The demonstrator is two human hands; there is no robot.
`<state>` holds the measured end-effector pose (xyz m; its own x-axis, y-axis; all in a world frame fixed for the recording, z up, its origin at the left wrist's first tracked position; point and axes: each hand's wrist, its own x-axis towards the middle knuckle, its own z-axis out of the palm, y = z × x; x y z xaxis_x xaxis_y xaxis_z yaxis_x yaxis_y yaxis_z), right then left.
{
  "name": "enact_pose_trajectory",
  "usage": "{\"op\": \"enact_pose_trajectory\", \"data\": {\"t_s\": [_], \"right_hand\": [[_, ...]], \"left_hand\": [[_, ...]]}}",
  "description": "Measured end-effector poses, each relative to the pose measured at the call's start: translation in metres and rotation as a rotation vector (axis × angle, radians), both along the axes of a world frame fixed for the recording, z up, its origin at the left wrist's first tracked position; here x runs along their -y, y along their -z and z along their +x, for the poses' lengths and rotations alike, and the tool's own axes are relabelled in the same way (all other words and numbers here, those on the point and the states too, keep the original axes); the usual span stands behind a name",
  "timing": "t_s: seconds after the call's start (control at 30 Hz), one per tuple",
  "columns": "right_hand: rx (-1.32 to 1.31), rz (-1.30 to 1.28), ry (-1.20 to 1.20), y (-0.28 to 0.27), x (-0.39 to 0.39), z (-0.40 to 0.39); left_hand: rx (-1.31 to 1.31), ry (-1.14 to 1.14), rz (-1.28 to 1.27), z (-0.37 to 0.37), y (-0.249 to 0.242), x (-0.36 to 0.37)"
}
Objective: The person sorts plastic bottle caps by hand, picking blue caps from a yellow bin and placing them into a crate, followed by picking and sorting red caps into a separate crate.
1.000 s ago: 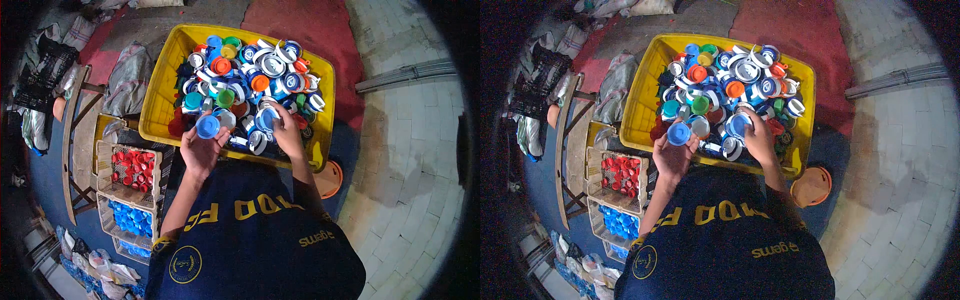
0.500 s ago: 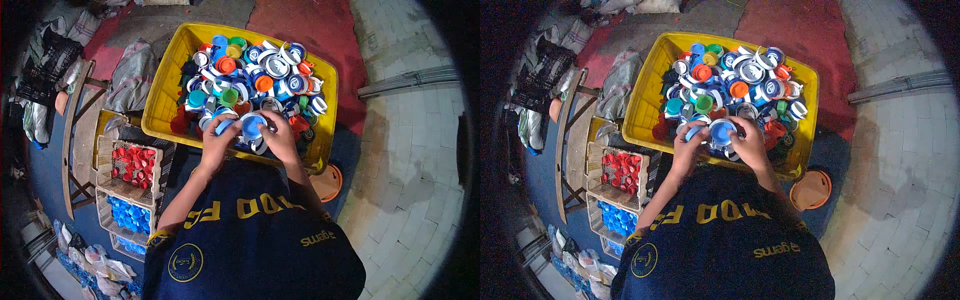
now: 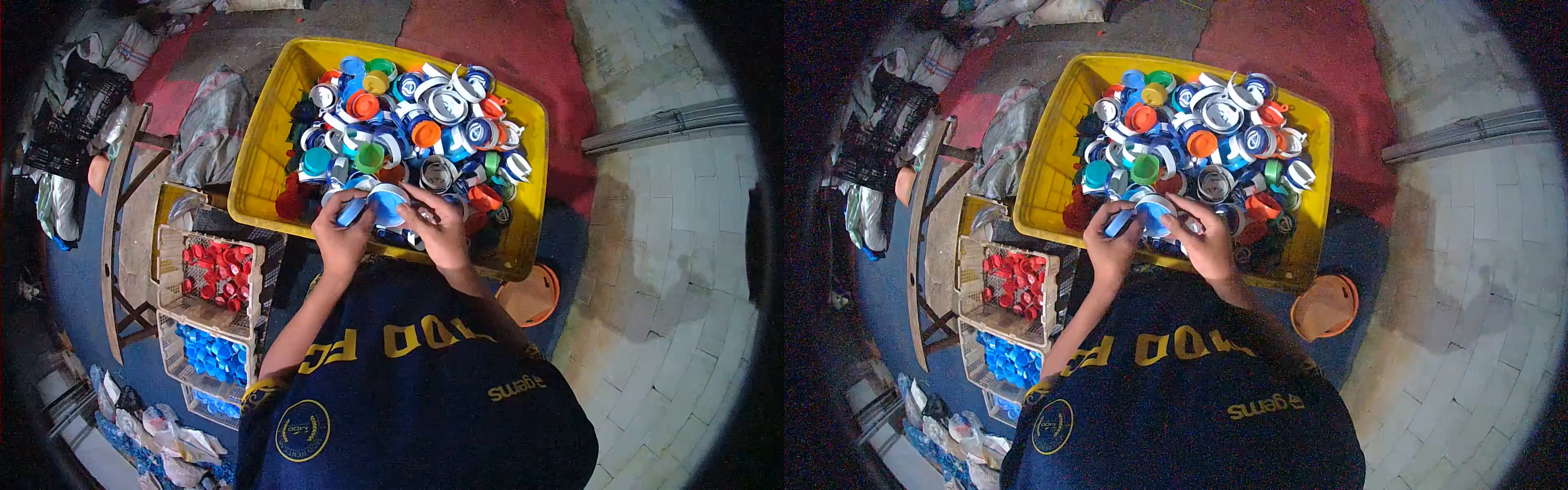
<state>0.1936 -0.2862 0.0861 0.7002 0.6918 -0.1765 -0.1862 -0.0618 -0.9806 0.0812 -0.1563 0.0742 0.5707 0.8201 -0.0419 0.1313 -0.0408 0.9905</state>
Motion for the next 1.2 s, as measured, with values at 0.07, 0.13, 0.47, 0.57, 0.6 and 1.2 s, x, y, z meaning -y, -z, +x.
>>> {"op": "enact_pose_trajectory", "data": {"t_s": [0.07, 0.13, 0.47, 0.57, 0.6, 1.2], "right_hand": [[-0.146, 0.092, 0.057, 0.005, -0.002, -0.004], [-0.152, 0.129, 0.116, 0.005, -0.006, -0.009], [-0.507, 0.174, 0.248, 0.001, -0.016, -0.018], [-0.646, 0.222, 0.202, 0.011, -0.013, -0.009], [-0.669, 0.242, 0.195, 0.010, -0.012, -0.005], [-0.096, -0.013, -0.269, -0.032, -0.026, -0.012]], "left_hand": [[0.009, -0.010, 0.111, -0.001, -0.001, 0.001], [0.023, -0.026, 0.330, -0.001, -0.005, 0.002], [0.032, -0.124, 0.262, -0.004, -0.001, 0.004], [0.150, -0.136, 0.340, -0.005, -0.005, 0.007], [0.150, -0.169, 0.315, -0.006, -0.002, 0.007], [0.425, -0.119, -0.460, -0.020, -0.020, -0.002]]}}
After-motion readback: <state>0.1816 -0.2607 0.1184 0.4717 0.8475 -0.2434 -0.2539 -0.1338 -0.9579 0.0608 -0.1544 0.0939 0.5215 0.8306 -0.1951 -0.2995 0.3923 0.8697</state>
